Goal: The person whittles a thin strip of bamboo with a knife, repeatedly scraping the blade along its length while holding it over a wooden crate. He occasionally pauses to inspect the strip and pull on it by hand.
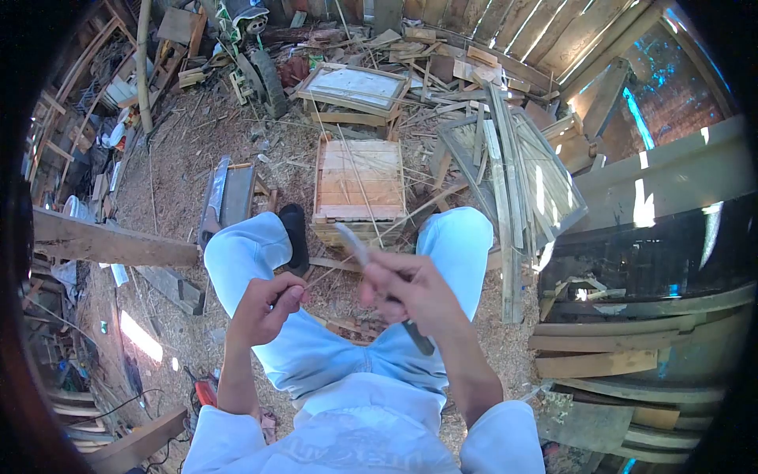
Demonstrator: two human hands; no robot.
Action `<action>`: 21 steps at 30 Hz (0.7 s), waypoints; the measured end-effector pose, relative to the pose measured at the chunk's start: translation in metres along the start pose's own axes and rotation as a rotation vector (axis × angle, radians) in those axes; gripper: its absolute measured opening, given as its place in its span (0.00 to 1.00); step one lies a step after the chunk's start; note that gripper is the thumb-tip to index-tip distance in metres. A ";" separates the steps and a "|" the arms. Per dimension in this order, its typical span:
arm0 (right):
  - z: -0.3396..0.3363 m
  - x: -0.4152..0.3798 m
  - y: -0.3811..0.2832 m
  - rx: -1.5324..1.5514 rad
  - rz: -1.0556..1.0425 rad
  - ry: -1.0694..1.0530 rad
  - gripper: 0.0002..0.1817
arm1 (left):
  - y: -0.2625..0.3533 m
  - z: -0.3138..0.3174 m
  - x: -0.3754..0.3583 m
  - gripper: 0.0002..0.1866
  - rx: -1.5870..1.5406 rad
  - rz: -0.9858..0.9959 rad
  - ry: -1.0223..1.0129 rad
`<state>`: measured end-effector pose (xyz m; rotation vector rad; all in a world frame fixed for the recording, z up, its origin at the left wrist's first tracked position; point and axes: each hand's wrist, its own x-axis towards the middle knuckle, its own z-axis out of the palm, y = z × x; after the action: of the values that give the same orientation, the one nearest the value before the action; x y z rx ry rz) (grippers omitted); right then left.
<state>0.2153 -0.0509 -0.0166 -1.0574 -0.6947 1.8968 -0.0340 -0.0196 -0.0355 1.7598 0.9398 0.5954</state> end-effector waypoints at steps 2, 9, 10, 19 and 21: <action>-0.011 -0.002 -0.008 0.014 -0.023 0.015 0.21 | -0.003 -0.005 -0.004 0.05 -0.026 -0.020 -0.029; -0.037 -0.010 -0.037 0.071 -0.083 0.138 0.21 | -0.007 -0.021 -0.010 0.12 -0.074 -0.088 -0.100; -0.040 -0.010 -0.039 0.068 -0.087 0.135 0.21 | -0.007 -0.022 -0.010 0.12 -0.072 -0.084 -0.096; -0.070 -0.011 -0.052 0.054 -0.373 0.439 0.23 | -0.020 -0.035 -0.023 0.12 -0.087 -0.205 -0.062; -0.057 -0.011 -0.036 -0.069 -0.308 0.325 0.24 | -0.021 -0.025 -0.021 0.10 -0.279 -0.338 -0.061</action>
<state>0.2823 -0.0390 -0.0118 -1.1928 -0.6926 1.4081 -0.0713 -0.0199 -0.0449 1.3283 1.0302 0.4274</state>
